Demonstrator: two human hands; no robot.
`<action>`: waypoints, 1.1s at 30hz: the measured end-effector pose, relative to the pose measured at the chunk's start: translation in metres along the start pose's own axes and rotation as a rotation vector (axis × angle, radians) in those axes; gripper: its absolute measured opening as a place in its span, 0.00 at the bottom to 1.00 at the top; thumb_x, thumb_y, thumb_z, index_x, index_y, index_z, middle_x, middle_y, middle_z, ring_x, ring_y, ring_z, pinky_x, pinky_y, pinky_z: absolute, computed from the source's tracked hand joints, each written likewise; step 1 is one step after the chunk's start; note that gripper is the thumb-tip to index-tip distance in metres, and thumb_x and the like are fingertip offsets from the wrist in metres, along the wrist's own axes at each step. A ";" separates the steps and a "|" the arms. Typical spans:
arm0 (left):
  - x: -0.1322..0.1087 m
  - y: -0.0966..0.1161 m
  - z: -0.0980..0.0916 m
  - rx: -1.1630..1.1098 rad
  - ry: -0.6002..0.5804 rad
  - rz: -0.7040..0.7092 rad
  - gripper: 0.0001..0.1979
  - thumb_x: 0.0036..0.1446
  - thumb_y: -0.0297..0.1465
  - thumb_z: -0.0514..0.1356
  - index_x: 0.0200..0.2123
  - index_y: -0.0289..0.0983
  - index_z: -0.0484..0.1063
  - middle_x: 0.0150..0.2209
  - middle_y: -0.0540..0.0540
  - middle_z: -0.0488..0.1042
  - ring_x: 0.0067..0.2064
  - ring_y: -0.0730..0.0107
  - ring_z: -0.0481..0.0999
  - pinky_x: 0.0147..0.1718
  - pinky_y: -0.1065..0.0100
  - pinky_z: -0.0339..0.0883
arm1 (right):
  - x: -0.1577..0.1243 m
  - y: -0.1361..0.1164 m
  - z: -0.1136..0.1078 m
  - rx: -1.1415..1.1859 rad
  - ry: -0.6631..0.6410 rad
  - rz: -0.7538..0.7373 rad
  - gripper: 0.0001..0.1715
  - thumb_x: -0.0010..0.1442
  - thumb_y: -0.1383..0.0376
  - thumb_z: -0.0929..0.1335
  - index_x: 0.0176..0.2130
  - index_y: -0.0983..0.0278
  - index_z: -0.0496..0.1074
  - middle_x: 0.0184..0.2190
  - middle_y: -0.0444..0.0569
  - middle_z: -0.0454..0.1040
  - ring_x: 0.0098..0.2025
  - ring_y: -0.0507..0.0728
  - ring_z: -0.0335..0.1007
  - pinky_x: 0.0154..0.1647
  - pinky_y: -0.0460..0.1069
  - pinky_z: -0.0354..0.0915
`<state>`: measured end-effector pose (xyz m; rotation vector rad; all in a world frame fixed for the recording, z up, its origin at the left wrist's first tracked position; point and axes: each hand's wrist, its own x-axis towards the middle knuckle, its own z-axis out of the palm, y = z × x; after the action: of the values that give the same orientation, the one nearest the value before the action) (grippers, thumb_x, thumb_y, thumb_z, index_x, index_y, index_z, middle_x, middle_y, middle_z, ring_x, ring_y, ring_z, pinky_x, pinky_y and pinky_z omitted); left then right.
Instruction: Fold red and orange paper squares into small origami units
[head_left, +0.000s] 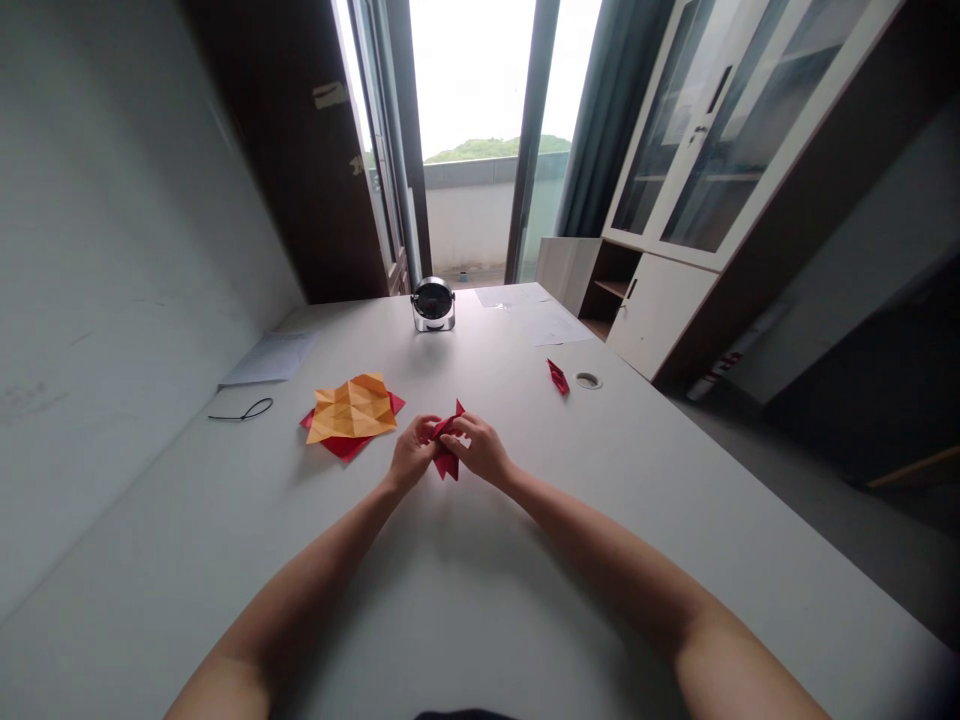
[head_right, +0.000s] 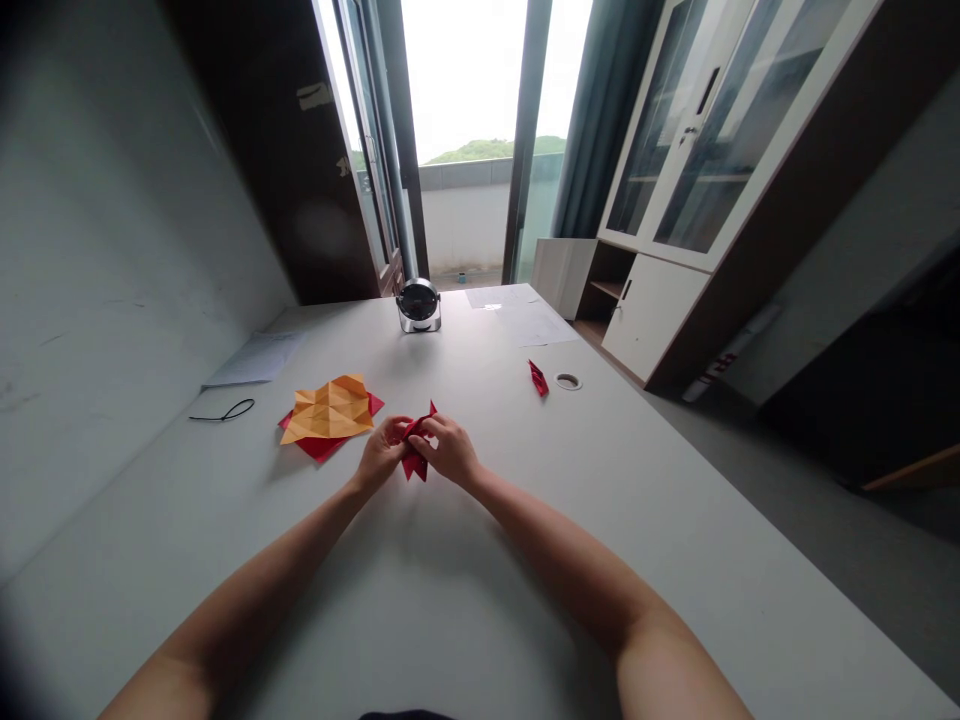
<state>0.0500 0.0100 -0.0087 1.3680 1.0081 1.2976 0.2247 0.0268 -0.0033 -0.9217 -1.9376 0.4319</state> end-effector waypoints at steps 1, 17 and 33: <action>0.000 0.001 0.000 0.011 0.003 0.007 0.18 0.51 0.33 0.68 0.46 0.41 0.72 0.35 0.49 0.77 0.36 0.68 0.76 0.37 0.69 0.69 | 0.000 -0.001 0.000 0.035 0.000 0.011 0.05 0.63 0.62 0.68 0.37 0.60 0.75 0.35 0.47 0.74 0.35 0.54 0.70 0.38 0.48 0.66; 0.017 -0.016 -0.011 -0.539 0.026 -0.169 0.20 0.50 0.38 0.72 0.43 0.34 0.75 0.38 0.44 0.80 0.39 0.67 0.78 0.43 0.66 0.71 | 0.009 0.036 0.010 0.661 0.308 0.427 0.14 0.62 0.54 0.64 0.31 0.61 0.63 0.22 0.39 0.63 0.23 0.51 0.60 0.25 0.47 0.61; 0.015 -0.001 -0.007 -0.653 0.023 -0.245 0.22 0.57 0.41 0.67 0.49 0.35 0.71 0.41 0.40 0.78 0.41 0.59 0.79 0.40 0.61 0.76 | 0.008 0.034 0.005 0.667 0.242 0.446 0.16 0.60 0.52 0.68 0.35 0.59 0.60 0.21 0.37 0.64 0.21 0.51 0.61 0.21 0.45 0.60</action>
<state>0.0441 0.0255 -0.0064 0.7099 0.6503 1.2987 0.2323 0.0553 -0.0221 -0.8924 -1.2241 1.0931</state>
